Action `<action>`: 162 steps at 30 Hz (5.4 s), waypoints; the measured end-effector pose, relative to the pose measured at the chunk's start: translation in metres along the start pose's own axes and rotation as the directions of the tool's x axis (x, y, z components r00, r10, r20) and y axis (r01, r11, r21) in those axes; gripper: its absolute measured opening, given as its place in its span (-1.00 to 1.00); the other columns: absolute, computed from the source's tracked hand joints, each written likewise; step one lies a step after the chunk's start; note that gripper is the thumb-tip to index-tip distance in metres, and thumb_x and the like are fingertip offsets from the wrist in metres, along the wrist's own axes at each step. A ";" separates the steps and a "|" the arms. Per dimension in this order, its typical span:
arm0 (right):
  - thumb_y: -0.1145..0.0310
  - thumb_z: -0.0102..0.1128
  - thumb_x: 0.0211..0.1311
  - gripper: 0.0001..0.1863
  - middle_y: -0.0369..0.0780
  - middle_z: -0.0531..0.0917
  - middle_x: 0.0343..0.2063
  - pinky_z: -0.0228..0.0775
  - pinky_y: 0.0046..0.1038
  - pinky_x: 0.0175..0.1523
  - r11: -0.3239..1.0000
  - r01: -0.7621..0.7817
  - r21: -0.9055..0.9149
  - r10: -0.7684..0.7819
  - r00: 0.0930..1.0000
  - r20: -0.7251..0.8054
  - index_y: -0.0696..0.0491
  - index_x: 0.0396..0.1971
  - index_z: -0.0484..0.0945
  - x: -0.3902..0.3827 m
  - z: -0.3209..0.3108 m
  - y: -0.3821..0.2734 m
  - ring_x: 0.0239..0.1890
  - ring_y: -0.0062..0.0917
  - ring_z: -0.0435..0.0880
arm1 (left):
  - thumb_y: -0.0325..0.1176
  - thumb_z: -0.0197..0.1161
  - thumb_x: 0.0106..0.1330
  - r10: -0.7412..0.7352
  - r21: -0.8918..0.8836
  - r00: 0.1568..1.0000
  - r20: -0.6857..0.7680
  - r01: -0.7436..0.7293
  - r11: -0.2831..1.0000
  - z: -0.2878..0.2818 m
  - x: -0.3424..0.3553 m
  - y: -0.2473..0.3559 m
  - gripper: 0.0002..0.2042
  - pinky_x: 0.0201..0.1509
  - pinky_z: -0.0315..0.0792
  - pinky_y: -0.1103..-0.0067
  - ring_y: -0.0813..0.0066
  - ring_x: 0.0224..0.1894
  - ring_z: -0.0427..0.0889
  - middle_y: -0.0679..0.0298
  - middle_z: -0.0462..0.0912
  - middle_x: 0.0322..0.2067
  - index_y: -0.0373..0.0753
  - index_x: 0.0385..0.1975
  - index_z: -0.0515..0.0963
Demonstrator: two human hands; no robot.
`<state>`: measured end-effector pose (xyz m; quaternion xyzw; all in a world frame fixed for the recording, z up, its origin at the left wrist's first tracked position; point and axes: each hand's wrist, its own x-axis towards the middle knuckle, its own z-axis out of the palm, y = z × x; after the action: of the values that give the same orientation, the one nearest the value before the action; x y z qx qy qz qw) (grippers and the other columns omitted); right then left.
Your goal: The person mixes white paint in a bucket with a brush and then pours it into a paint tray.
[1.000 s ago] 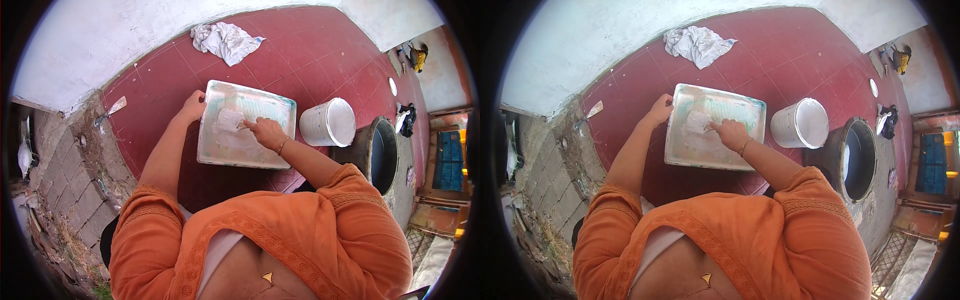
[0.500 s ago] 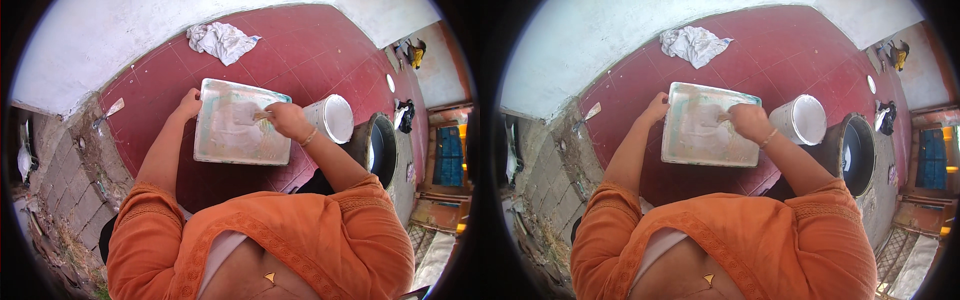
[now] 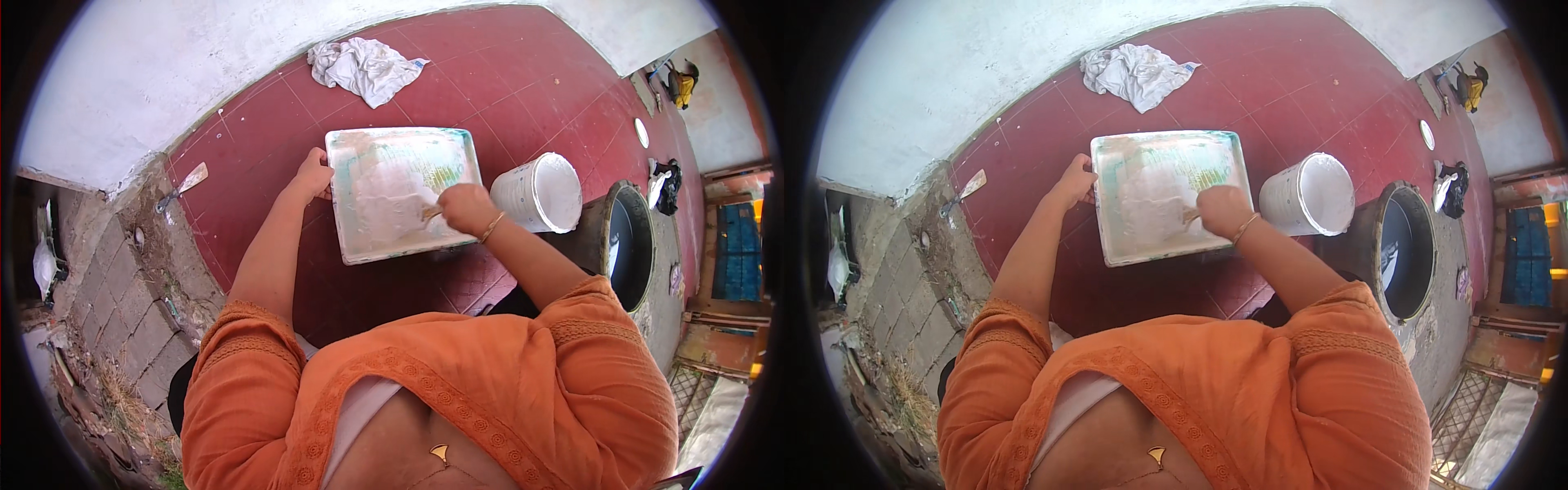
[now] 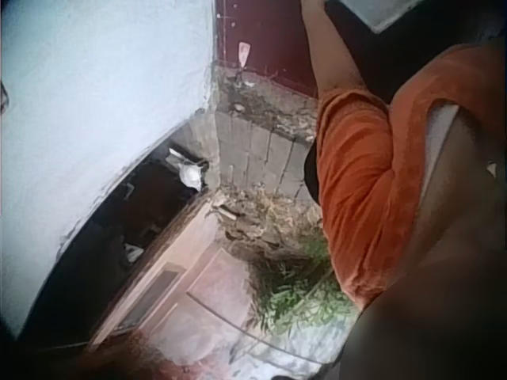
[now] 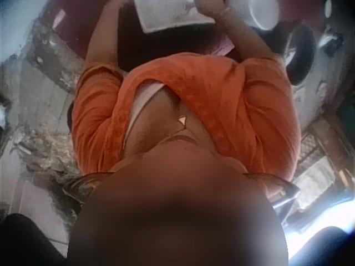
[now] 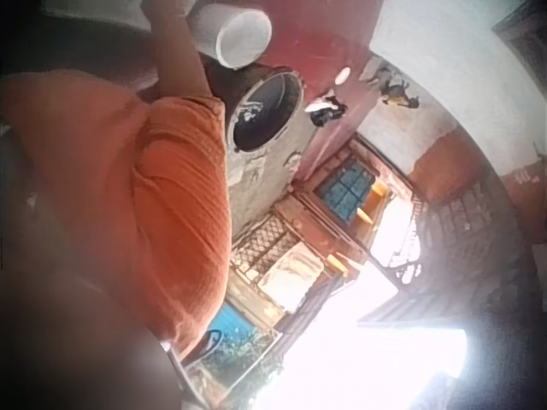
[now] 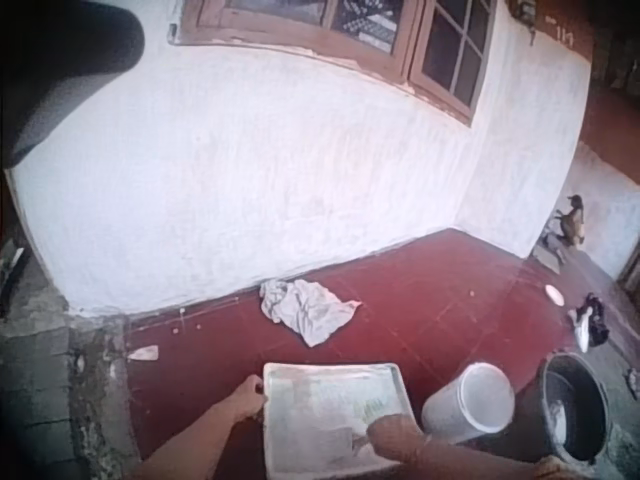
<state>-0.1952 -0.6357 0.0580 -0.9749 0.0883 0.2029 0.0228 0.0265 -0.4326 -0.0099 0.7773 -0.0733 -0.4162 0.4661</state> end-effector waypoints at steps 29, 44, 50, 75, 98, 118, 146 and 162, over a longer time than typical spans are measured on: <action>0.20 0.24 -0.13 -0.75 -0.09 0.66 -0.41 0.50 -0.30 -0.24 0.788 -0.604 -0.120 0.551 0.779 -0.299 0.05 -0.49 0.64 -0.100 -0.059 0.184 -0.30 -0.29 0.66 | -0.53 0.02 0.15 -0.090 0.127 0.994 0.067 0.081 0.989 -0.009 0.004 0.024 -0.71 -0.36 0.52 0.33 0.34 -0.47 0.53 0.13 0.44 -0.40 -0.21 -0.13 0.21; 0.28 0.08 0.04 -0.76 -0.13 0.66 -0.28 0.49 -0.34 -0.19 0.801 -0.598 0.018 0.594 0.792 -0.140 0.09 -0.39 0.64 -0.062 -0.023 0.188 -0.22 -0.32 0.65 | -0.55 -0.02 0.14 -0.083 0.115 0.995 0.062 0.076 0.990 -0.006 0.000 0.027 -0.69 -0.31 0.51 0.32 0.32 -0.41 0.55 0.13 0.48 -0.33 -0.22 -0.08 0.25; 0.36 0.05 0.05 -0.79 -0.12 0.67 -0.33 0.48 -0.35 -0.22 0.761 -0.642 -0.099 0.628 0.766 -0.141 0.09 -0.42 0.64 -0.069 -0.016 0.192 -0.23 -0.36 0.66 | -0.58 -0.02 0.15 -0.063 0.057 0.993 0.101 0.057 0.997 -0.004 -0.004 0.025 -0.65 -0.34 0.52 0.35 0.29 -0.43 0.57 0.08 0.48 -0.31 -0.26 -0.04 0.21; 0.43 0.09 -0.05 -0.79 -0.08 0.65 -0.29 0.50 -0.31 -0.18 0.818 -0.570 0.077 0.575 0.803 -0.156 0.12 -0.40 0.63 -0.077 -0.032 0.194 -0.22 -0.29 0.65 | -0.52 0.23 0.05 0.736 0.334 0.619 0.273 -0.779 0.531 0.148 -0.091 0.135 -0.83 -0.25 0.42 0.47 0.27 -0.35 0.50 0.14 0.42 -0.30 -0.29 -0.34 0.45; 0.45 0.01 0.05 -0.78 -0.03 0.63 -0.27 0.47 -0.31 -0.11 0.743 -0.627 0.232 0.666 0.726 -0.171 0.13 -0.38 0.63 -0.061 -0.003 0.191 -0.17 -0.19 0.62 | -0.55 0.22 0.09 0.751 0.344 0.576 0.322 -0.810 0.475 0.172 -0.117 0.154 -0.86 -0.39 0.39 0.62 0.53 -0.49 0.48 0.23 0.40 -0.35 -0.32 -0.34 0.46; 0.44 0.07 -0.13 -0.86 -0.27 0.50 -0.78 0.07 -0.51 -0.74 0.511 -0.480 0.713 0.419 0.864 0.281 0.12 -0.77 0.49 -0.077 -0.064 0.189 -0.84 -0.60 0.35 | -0.42 0.38 -0.07 0.781 0.429 0.472 0.409 -0.855 0.292 0.307 -0.091 0.169 -0.57 -0.23 0.46 0.47 0.27 -0.24 0.56 0.00 0.48 -0.15 -0.37 -0.20 0.39; 0.32 -0.15 0.26 -0.68 -0.06 0.51 -0.19 0.36 -0.09 0.06 -0.736 0.365 0.570 0.676 0.364 0.640 0.20 -0.09 0.36 -0.286 0.148 0.371 -0.06 -0.15 0.48 | -0.48 0.32 0.01 0.736 0.223 0.577 0.355 -0.817 0.532 0.349 -0.098 0.234 -0.88 -0.35 0.46 0.60 0.51 -0.50 0.62 0.19 0.64 -0.55 -0.31 -0.48 0.53; 0.39 -0.02 0.17 -0.72 0.01 0.62 -0.44 0.58 -0.32 -0.23 -0.214 0.033 0.976 0.588 0.803 0.101 0.35 -0.37 0.53 -0.152 -0.073 0.227 -0.38 -0.24 0.66 | -0.48 0.27 -0.03 0.817 0.381 0.479 0.322 -0.855 0.352 0.361 -0.082 0.237 -0.93 -0.39 0.45 0.55 0.42 -0.55 0.61 0.17 0.60 -0.61 -0.31 -0.58 0.52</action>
<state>-0.3450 -0.8398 0.1837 -0.5811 0.4363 -0.1440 0.6718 -0.2196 -0.7629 0.1446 0.7042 -0.5795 -0.1152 0.3936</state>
